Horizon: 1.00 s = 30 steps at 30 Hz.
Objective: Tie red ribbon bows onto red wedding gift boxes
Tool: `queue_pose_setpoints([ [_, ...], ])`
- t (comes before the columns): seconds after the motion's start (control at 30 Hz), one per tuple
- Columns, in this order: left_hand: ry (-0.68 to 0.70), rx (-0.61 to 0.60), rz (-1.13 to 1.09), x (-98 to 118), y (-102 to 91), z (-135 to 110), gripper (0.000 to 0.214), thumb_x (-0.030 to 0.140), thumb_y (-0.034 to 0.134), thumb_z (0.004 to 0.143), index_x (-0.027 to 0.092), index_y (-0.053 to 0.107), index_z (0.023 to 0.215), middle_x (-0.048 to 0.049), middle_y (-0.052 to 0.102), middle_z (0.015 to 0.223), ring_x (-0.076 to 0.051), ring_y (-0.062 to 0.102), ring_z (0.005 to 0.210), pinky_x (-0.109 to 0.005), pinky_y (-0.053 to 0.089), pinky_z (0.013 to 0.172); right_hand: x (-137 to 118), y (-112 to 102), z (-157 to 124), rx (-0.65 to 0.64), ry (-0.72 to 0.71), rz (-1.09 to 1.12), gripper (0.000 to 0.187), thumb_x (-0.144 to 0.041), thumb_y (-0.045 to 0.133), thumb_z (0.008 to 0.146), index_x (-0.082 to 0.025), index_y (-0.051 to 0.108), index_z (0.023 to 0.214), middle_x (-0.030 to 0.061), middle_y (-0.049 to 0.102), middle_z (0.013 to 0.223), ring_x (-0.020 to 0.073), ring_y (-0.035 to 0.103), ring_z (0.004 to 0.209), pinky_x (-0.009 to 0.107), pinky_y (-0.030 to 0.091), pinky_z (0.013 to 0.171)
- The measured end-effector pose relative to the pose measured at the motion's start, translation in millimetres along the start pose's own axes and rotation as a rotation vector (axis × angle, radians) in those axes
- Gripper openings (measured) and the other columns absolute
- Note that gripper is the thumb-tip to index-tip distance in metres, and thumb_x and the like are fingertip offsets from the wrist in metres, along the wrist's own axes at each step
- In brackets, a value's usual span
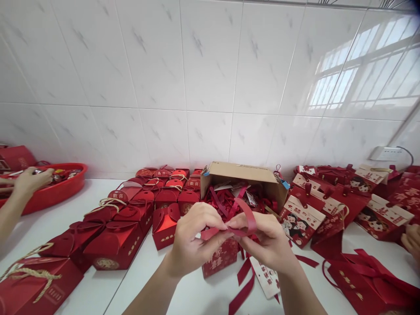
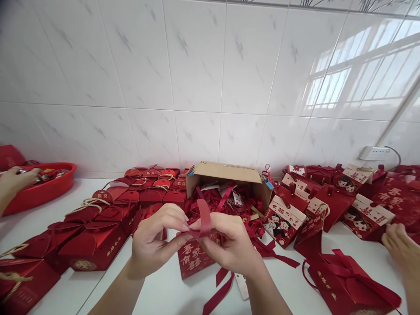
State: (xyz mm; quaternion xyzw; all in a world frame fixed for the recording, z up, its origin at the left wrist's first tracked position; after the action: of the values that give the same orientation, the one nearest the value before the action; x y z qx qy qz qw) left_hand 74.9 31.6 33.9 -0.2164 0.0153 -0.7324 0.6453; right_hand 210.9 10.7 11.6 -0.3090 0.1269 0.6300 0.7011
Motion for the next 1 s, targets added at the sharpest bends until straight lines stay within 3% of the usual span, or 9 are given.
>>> queue_pose_setpoints([
  [0.17,0.033,-0.01,-0.042,2,0.0,1,0.01,0.014,0.073,0.074,0.019,0.067,0.081,-0.0038,0.066,0.07,-0.016,0.059,0.068,-0.032,0.049,0.065,-2,-2,1,0.028,-0.059,0.067,0.032,-0.004,0.065,0.077,-0.027,0.072,0.099,0.0032,0.074,0.086,0.0184,0.07,0.079,0.028,0.057,0.071],
  [0.23,0.026,-0.056,-0.096,2,1.8,0,0.007,0.024,0.066,0.082,0.019,0.07,0.085,-0.0061,0.067,0.073,-0.017,0.06,0.071,-0.034,0.05,0.066,-2,-4,1,0.056,-0.067,0.09,0.028,-0.005,0.061,0.081,-0.026,0.073,0.094,0.0034,0.074,0.082,0.0181,0.07,0.076,0.028,0.058,0.068],
  [0.3,-0.013,-0.088,-0.164,0,2.1,-1,0.02,0.03,0.055,0.09,0.018,0.071,0.091,-0.008,0.069,0.077,-0.019,0.061,0.074,-0.036,0.05,0.069,1,-5,0,0.081,-0.037,0.132,0.027,-0.005,0.059,0.082,-0.026,0.074,0.091,0.0037,0.074,0.081,0.0182,0.07,0.076,0.028,0.058,0.067],
  [0.37,-0.099,-0.089,-0.202,-6,0.8,-2,0.019,0.023,0.051,0.092,0.019,0.069,0.098,-0.0077,0.069,0.08,-0.018,0.062,0.076,-0.035,0.05,0.071,7,-6,-1,0.096,0.019,0.201,0.028,-0.005,0.06,0.081,-0.027,0.074,0.091,0.0035,0.074,0.084,0.0174,0.07,0.074,0.027,0.059,0.064],
  [0.47,-0.202,-0.124,-0.207,-12,3.3,-3,0.023,0.01,0.059,0.084,0.02,0.066,0.103,-0.0059,0.069,0.084,-0.017,0.063,0.078,-0.032,0.051,0.072,16,-1,-5,0.093,0.112,0.334,0.03,-0.003,0.063,0.078,-0.028,0.073,0.092,0.0024,0.072,0.085,0.0139,0.068,0.061,0.023,0.057,0.053],
  [0.63,-0.209,-0.207,-0.224,-11,11.1,-3,0.021,0.005,0.061,0.081,0.019,0.07,0.094,-0.0065,0.066,0.083,-0.016,0.061,0.08,-0.029,0.051,0.07,18,8,-5,0.035,0.152,0.442,0.026,-0.004,0.067,0.075,-0.026,0.074,0.089,0.0014,0.07,0.079,0.01,0.063,0.046,0.019,0.05,0.041],
  [0.8,-0.266,-0.185,-0.223,-9,13.0,-10,0.016,0.008,0.059,0.083,0.019,0.062,0.094,-0.0051,0.061,0.084,-0.016,0.058,0.08,-0.03,0.049,0.072,1,8,0,-0.014,0.036,0.366,0.01,-0.017,0.065,0.081,-0.021,0.074,0.08,0.0031,0.069,0.065,0.0123,0.063,0.05,0.021,0.052,0.051],
  [0.9,-0.397,-0.172,-0.274,-15,14.8,-15,0.018,0.015,0.062,0.082,0.02,0.053,0.096,-0.0033,0.057,0.087,-0.015,0.056,0.08,-0.029,0.048,0.073,-6,12,2,-0.079,0.004,0.341,0.02,-0.024,0.058,0.087,-0.02,0.073,0.075,0.0049,0.07,0.064,0.0158,0.067,0.061,0.024,0.054,0.059],
  [1.0,-0.514,-0.231,-0.359,-23,19.0,-16,0.019,0.023,0.064,0.083,0.02,0.05,0.095,-0.0023,0.054,0.086,-0.014,0.055,0.08,-0.027,0.048,0.072,-4,18,2,-0.105,0.022,0.31,0.018,-0.022,0.058,0.086,-0.023,0.074,0.078,0.0029,0.071,0.065,0.0161,0.067,0.061,0.026,0.054,0.06],
])
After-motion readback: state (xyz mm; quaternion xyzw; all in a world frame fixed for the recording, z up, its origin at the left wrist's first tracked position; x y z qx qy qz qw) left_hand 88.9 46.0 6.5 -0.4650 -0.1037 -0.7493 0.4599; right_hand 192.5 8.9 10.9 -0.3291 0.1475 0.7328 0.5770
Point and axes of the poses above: each hand's wrist, its own z-axis towards the middle knuckle, its own y-axis out of the palm, x = y × z, the point moved 8 cm from there along z, towards the middle knuckle
